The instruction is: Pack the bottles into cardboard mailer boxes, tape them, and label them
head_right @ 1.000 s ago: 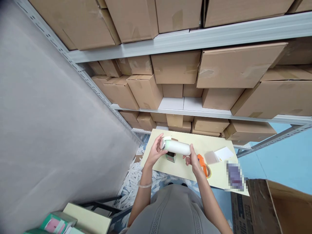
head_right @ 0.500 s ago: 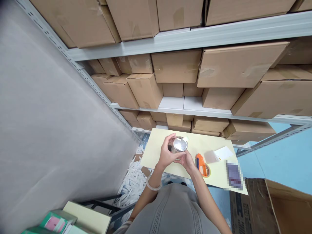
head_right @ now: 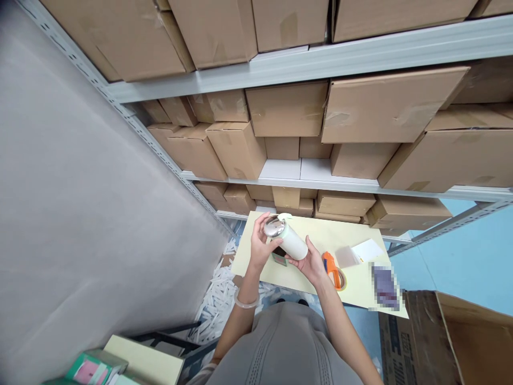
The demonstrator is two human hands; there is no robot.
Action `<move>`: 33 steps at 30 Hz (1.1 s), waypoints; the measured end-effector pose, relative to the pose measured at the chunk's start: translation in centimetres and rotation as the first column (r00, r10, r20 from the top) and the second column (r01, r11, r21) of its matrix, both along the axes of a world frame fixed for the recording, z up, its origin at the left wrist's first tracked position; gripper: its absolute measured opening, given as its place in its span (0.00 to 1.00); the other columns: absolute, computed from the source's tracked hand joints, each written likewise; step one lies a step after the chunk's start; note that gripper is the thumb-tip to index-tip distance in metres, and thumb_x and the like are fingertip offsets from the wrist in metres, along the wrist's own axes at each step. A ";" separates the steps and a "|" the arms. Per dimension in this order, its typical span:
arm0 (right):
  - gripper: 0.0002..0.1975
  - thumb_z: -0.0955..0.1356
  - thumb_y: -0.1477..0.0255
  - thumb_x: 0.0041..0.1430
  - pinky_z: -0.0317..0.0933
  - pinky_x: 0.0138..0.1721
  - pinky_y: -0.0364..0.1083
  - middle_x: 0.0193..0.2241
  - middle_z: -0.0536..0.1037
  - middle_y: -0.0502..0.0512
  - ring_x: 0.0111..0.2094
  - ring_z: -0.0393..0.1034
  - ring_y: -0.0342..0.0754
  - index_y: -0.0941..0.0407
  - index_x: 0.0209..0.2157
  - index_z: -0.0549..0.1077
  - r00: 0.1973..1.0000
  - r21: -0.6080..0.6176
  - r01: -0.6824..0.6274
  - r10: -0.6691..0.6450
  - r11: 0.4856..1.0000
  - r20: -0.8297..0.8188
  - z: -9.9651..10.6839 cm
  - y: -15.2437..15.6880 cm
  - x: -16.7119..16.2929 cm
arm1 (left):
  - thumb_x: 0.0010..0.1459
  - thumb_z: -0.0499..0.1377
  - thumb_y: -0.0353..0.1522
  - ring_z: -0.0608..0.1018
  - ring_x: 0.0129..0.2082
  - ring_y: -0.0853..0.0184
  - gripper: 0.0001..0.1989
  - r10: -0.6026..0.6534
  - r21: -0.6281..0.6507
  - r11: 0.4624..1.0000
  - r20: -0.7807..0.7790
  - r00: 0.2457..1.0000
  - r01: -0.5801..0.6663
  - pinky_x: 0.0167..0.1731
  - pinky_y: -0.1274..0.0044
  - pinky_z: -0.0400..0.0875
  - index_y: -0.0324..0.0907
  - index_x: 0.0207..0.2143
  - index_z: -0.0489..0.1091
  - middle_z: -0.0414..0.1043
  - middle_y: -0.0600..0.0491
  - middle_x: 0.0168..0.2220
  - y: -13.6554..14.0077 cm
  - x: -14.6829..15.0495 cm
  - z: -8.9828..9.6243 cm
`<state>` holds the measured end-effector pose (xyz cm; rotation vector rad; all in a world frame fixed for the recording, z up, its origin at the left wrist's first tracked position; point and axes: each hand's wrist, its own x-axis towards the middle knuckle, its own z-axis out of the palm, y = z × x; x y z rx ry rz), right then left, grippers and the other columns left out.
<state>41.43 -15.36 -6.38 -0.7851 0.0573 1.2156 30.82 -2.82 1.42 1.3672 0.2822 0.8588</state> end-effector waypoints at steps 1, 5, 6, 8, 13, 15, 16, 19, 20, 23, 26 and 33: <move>0.24 0.68 0.54 0.59 0.75 0.35 0.51 0.36 0.82 0.60 0.37 0.79 0.54 0.55 0.49 0.72 1.000 0.019 0.009 -0.009 1.000 0.019 0.2 -0.1 0.0 | 0.44 0.73 0.41 0.71 0.58 0.54 0.42 -0.002 -0.031 1.000 0.016 1.000 0.002 0.57 0.67 0.67 0.45 0.59 0.61 0.67 0.42 0.57 0.4 -0.1 -0.2; 0.24 0.71 0.57 0.56 0.75 0.37 0.53 0.40 0.81 0.61 0.39 0.78 0.56 0.56 0.49 0.73 0.984 0.086 0.071 -0.084 0.994 0.160 0.9 -0.5 0.3 | 0.44 0.73 0.41 0.69 0.61 0.55 0.40 0.081 -0.129 0.989 0.065 0.995 -0.072 0.59 0.70 0.65 0.46 0.58 0.63 0.66 0.43 0.59 1.7 -0.4 -1.4; 0.23 0.72 0.58 0.55 0.74 0.39 0.53 0.42 0.81 0.60 0.40 0.78 0.55 0.55 0.49 0.74 0.967 0.089 0.108 -0.125 0.990 0.221 1.0 -0.5 0.3 | 0.45 0.73 0.41 0.68 0.62 0.55 0.38 0.114 -0.165 0.981 0.075 0.991 -0.100 0.59 0.71 0.64 0.46 0.57 0.64 0.66 0.44 0.60 1.9 -0.4 -1.7; 0.23 0.74 0.60 0.53 0.73 0.42 0.51 0.46 0.79 0.59 0.41 0.77 0.54 0.54 0.49 0.74 0.902 0.084 0.189 -0.207 0.978 0.380 1.5 -0.5 0.5 | 0.46 0.72 0.40 0.68 0.62 0.57 0.35 0.168 -0.284 0.948 0.071 0.983 -0.141 0.58 0.73 0.66 0.47 0.56 0.66 0.66 0.46 0.60 2.2 -0.2 -2.5; 0.34 0.75 0.60 0.51 0.68 0.49 0.51 0.56 0.72 0.57 0.49 0.72 0.53 0.50 0.59 0.67 0.579 0.085 0.316 -0.263 0.945 0.772 3.8 -0.1 0.7 | 0.56 0.65 0.43 0.76 0.53 0.58 0.27 0.087 -0.671 0.739 -0.005 0.996 -0.068 0.48 0.71 0.76 0.47 0.56 0.67 0.71 0.46 0.56 1.9 0.9 -4.5; 0.35 0.75 0.60 0.50 0.65 0.53 0.53 0.57 0.70 0.59 0.54 0.68 0.55 0.51 0.59 0.66 0.396 0.090 0.379 -0.249 0.921 0.883 5.1 0.3 0.6 | 0.60 0.62 0.45 0.78 0.52 0.59 0.24 0.022 -0.780 0.626 0.013 1.000 -0.003 0.47 0.72 0.77 0.43 0.55 0.69 0.73 0.43 0.54 1.5 1.4 -5.2; 0.34 0.75 0.59 0.50 0.64 0.54 0.54 0.57 0.70 0.60 0.55 0.67 0.57 0.51 0.58 0.67 0.292 0.094 0.411 -0.229 0.907 0.929 5.8 0.5 0.5 | 0.61 0.60 0.45 0.78 0.51 0.59 0.23 -0.009 -0.826 0.563 0.024 1.000 0.025 0.47 0.73 0.77 0.42 0.54 0.70 0.74 0.42 0.53 1.3 1.7 -5.4; 0.33 0.76 0.60 0.47 0.61 0.56 0.58 0.54 0.70 0.61 0.55 0.65 0.59 0.52 0.54 0.68 0.027 0.135 0.463 -0.166 0.876 0.986 7.5 1.3 -0.4 | 0.63 0.57 0.46 0.80 0.47 0.62 0.24 -0.116 -0.910 0.398 0.075 0.990 0.115 0.45 0.76 0.77 0.38 0.52 0.71 0.75 0.40 0.50 0.7 2.4 -6.0; 0.33 0.76 0.60 0.46 0.60 0.57 0.59 0.54 0.70 0.61 0.56 0.65 0.59 0.53 0.54 0.68 -0.015 0.152 0.460 -0.163 0.875 0.986 8.0 1.6 -0.8 | 0.64 0.56 0.46 0.80 0.46 0.63 0.24 -0.156 -0.918 0.364 0.107 0.982 0.158 0.45 0.77 0.77 0.37 0.52 0.71 0.76 0.41 0.50 0.4 2.6 -6.2; 0.34 0.76 0.62 0.46 0.57 0.59 0.60 0.55 0.71 0.61 0.56 0.64 0.59 0.52 0.55 0.66 0.011 0.166 0.438 -0.189 0.884 0.982 9.1 2.2 -2.3 | 0.63 0.57 0.46 0.80 0.43 0.65 0.23 -0.256 -0.912 0.309 0.193 0.947 0.269 0.43 0.79 0.77 0.38 0.50 0.73 0.77 0.44 0.49 -0.5 2.8 -7.1; 0.34 0.76 0.63 0.44 0.57 0.60 0.59 0.54 0.72 0.61 0.56 0.65 0.59 0.52 0.53 0.68 0.125 0.133 0.443 -0.208 0.887 0.970 9.5 2.5 -3.1 | 0.63 0.59 0.43 0.80 0.43 0.65 0.20 -0.331 -0.900 0.275 0.242 0.912 0.339 0.44 0.78 0.77 0.38 0.49 0.73 0.78 0.46 0.47 -1.6 2.9 -8.1; 0.38 0.77 0.62 0.43 0.56 0.60 0.57 0.55 0.69 0.61 0.57 0.63 0.59 0.53 0.56 0.65 0.096 0.104 0.490 -0.172 0.866 0.980 8.9 2.0 -1.9 | 0.63 0.57 0.47 0.80 0.43 0.64 0.23 -0.363 -0.910 0.273 0.203 0.909 0.312 0.45 0.75 0.76 0.38 0.49 0.73 0.77 0.44 0.46 -1.1 2.2 -7.9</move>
